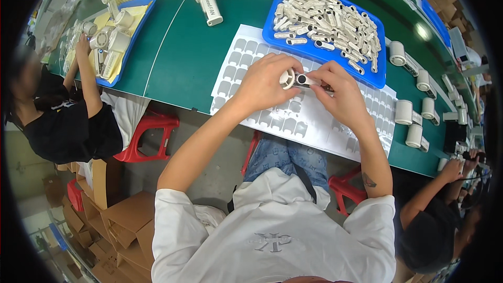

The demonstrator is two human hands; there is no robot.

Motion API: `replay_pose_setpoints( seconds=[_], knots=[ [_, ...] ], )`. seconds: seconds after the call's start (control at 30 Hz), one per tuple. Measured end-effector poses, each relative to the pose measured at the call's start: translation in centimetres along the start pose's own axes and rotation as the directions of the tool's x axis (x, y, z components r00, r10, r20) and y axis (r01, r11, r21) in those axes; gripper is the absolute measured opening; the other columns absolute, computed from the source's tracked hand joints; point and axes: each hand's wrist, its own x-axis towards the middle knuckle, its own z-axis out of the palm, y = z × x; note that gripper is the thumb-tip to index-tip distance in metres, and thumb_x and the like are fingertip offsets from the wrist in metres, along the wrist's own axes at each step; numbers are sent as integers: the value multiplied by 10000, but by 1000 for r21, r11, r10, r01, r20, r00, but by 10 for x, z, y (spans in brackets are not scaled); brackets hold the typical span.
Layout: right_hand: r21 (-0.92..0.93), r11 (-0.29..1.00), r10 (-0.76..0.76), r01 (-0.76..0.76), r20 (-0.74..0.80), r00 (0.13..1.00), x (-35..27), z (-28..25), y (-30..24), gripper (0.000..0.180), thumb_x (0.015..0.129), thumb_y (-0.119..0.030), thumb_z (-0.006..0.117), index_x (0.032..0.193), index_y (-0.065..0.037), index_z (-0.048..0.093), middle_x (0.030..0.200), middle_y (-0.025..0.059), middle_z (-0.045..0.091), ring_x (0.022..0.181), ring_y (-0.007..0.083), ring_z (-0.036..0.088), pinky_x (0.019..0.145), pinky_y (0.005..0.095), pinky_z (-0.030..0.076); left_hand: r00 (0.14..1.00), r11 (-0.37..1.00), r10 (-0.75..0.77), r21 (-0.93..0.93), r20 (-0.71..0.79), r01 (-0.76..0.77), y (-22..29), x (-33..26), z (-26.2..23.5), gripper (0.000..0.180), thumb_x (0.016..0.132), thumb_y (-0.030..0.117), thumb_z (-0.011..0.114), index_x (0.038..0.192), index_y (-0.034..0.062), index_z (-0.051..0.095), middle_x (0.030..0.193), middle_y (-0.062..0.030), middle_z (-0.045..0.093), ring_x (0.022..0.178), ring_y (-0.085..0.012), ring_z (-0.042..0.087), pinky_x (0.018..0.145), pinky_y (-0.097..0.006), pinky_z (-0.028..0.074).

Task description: The person repeatedly picks up a white cylindrical device and a small white plastic cap from a blue tray. They insert the cap into the device's port, press it to secure it, and then place the assembled unit onto a green table. This process is repeated continuously throughout the video.

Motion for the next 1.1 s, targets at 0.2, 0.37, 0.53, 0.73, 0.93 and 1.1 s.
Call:
replay_pose_setpoints(
  seconds=[0.2, 0.37, 0.53, 0.73, 0.93, 1.1],
  knots=[
    [-241, 966, -107, 98, -22, 994, 0, 11, -12, 164, 797, 5, 648, 954, -4, 693, 817, 130, 572, 752, 300, 595, 642, 408, 462, 995, 996, 88, 28, -54, -87, -9, -10, -1, 299, 661, 126, 799, 931, 98, 673, 916, -64, 659, 914, -295, 607, 804, -403, 481],
    [-447, 889, -110, 96, -6, 994, -6, 5, -8, 147, 785, 21, 641, 925, 14, 690, 750, 140, 562, 701, 324, 584, 605, 426, 440, 993, 993, 116, 25, 26, -117, -13, 1, 20, 303, 672, 192, 789, 938, 99, 677, 978, -69, 643, 969, -292, 592, 818, -408, 481],
    [-206, 968, -112, 144, 162, 981, 7, -10, -15, 221, 755, -25, 695, 974, 3, 675, 890, 128, 594, 812, 288, 599, 711, 371, 466, 977, 976, 194, 122, -89, -183, -2, -23, 11, 296, 663, 187, 778, 927, 111, 669, 996, -40, 629, 1003, -281, 569, 827, -407, 481],
    [219, 970, 27, -103, 323, 946, -10, -7, 28, 558, 697, -47, 745, 1225, -5, 569, 1136, 116, 594, 1029, 245, 593, 881, 329, 465, 972, 955, 205, 240, -117, -173, 25, -35, 20, 342, 636, 146, 765, 947, 81, 639, 1015, -52, 635, 995, -280, 562, 776, -434, 462],
    [-18, 985, -162, 169, 189, 968, -40, 13, 26, 653, 715, -74, 751, 1309, 28, 501, 1214, 196, 563, 1117, 365, 528, 958, 405, 431, 974, 915, -174, 389, 146, 105, 55, -32, 24, 514, 614, 99, 741, 1091, 39, 559, 885, -108, 682, 954, -342, 586, 749, -473, 417],
    [-18, 981, -191, 195, 119, 974, -44, 25, 35, 592, 705, -28, 730, 1259, 37, 534, 1196, 192, 583, 1091, 348, 551, 941, 398, 442, 989, 919, -128, 382, 71, 91, 48, -39, 26, 456, 623, 92, 718, 1057, 64, 580, 864, -85, 688, 949, -319, 589, 731, -465, 406]
  ],
)
